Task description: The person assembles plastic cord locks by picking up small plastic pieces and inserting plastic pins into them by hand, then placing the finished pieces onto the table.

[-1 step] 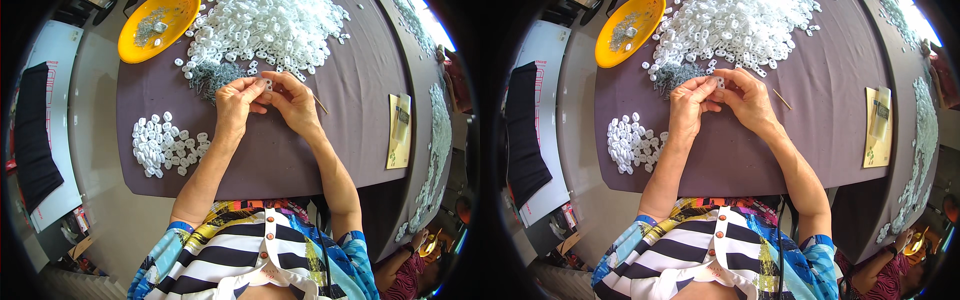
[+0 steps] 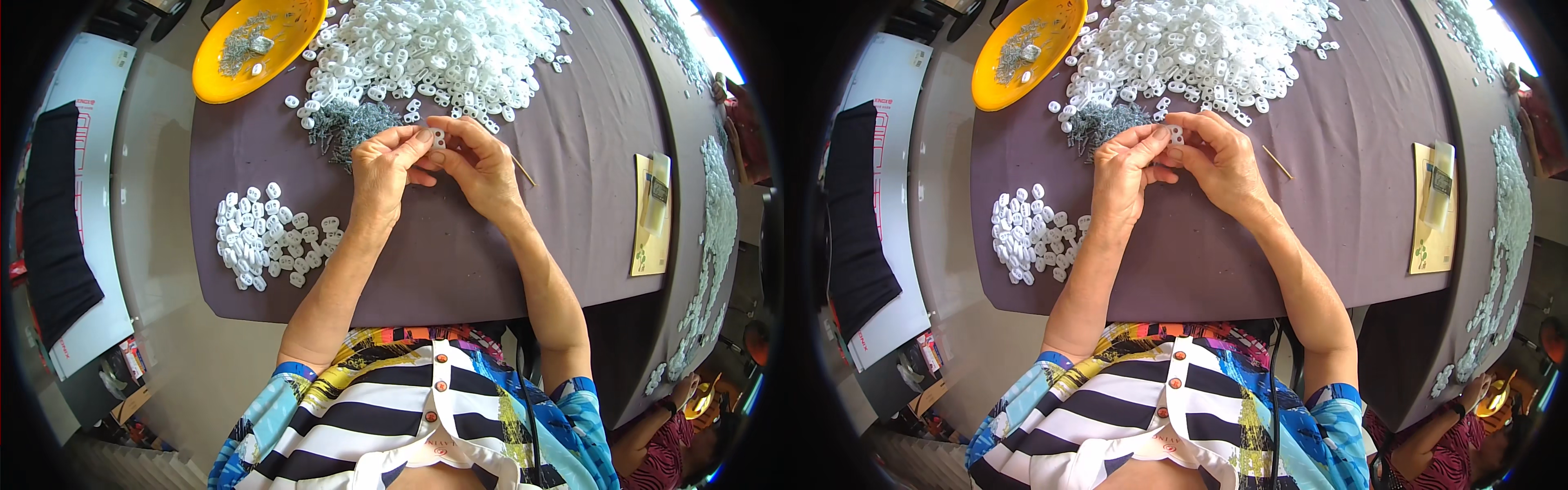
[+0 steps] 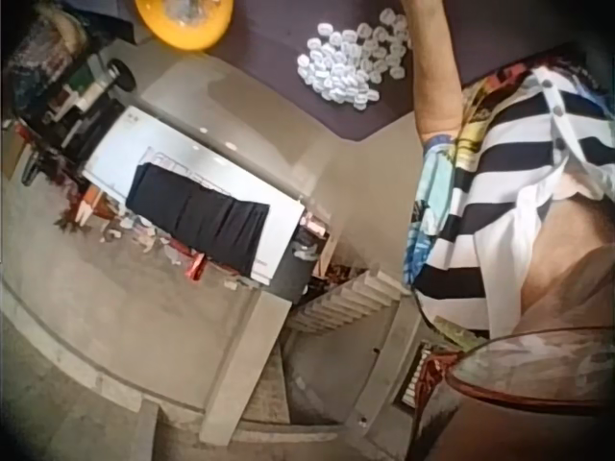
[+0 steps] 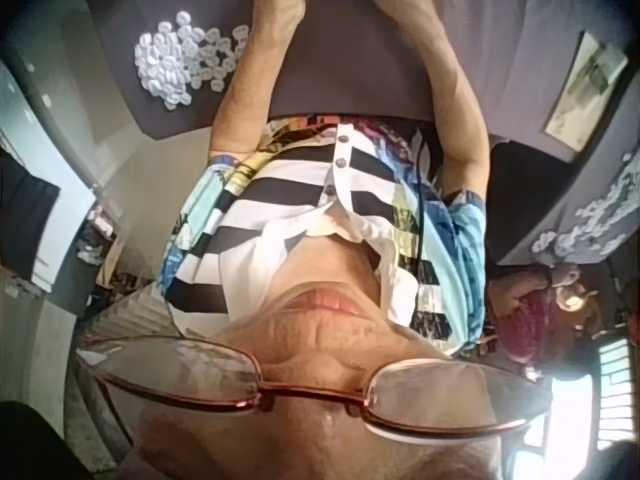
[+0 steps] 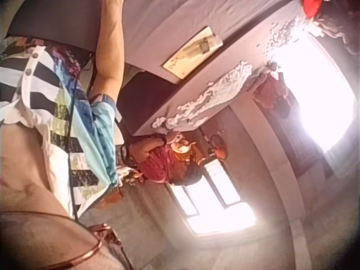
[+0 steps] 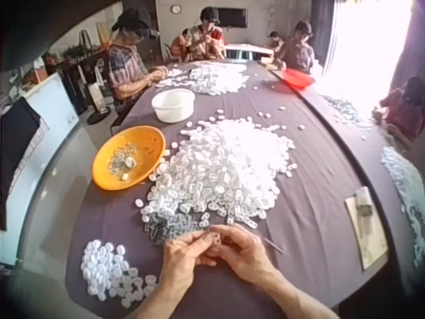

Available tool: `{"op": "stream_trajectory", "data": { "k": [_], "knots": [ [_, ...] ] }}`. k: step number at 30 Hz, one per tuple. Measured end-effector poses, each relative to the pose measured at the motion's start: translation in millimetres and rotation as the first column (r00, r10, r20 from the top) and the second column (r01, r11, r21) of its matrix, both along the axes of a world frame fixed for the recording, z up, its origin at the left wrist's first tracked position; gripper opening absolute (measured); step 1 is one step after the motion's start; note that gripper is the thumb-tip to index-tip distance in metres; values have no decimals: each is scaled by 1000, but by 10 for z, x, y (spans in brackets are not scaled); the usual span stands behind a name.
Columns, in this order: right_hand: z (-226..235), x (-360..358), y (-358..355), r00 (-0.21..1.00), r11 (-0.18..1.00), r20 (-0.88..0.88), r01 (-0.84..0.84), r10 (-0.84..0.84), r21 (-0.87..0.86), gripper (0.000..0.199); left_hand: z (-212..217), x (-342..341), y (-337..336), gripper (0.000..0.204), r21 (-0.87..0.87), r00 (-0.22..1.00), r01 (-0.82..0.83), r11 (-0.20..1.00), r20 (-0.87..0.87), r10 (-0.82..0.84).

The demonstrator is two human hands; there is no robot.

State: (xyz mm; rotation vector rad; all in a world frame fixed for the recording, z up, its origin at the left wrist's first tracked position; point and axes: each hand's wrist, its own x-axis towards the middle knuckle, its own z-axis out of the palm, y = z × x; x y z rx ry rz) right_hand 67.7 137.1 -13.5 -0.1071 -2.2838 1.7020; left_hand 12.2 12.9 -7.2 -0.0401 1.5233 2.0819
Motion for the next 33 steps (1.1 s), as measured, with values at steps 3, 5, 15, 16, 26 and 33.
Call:
{"op": "stream_trajectory", "data": {
  "k": [3,5,15,16,26,33],
  "knots": [
    [-14,-1,-8,999,999,-13,-32,32,-11,31,15,-18,-25,15,10,1000,13,1000,20,-14],
    [-57,-7,-23,998,993,-2,-55,56,-107,31,-15,-41,-58,15,24,1000,27,999,5,-27],
    [-96,2,-11,998,995,28,-53,56,-89,31,28,-25,-44,16,25,1000,10,1000,-14,-10],
    [-130,-4,-11,998,992,12,-53,55,-116,31,29,-21,-41,16,26,1000,9,1000,-14,-9],
    [-138,13,-25,999,993,1,-36,36,-112,31,2,-2,-36,15,22,999,-21,1000,-26,21],
    [-159,3,6,998,982,52,-33,44,-186,30,13,9,-21,16,33,1000,-11,999,-17,12]
  ]
}}
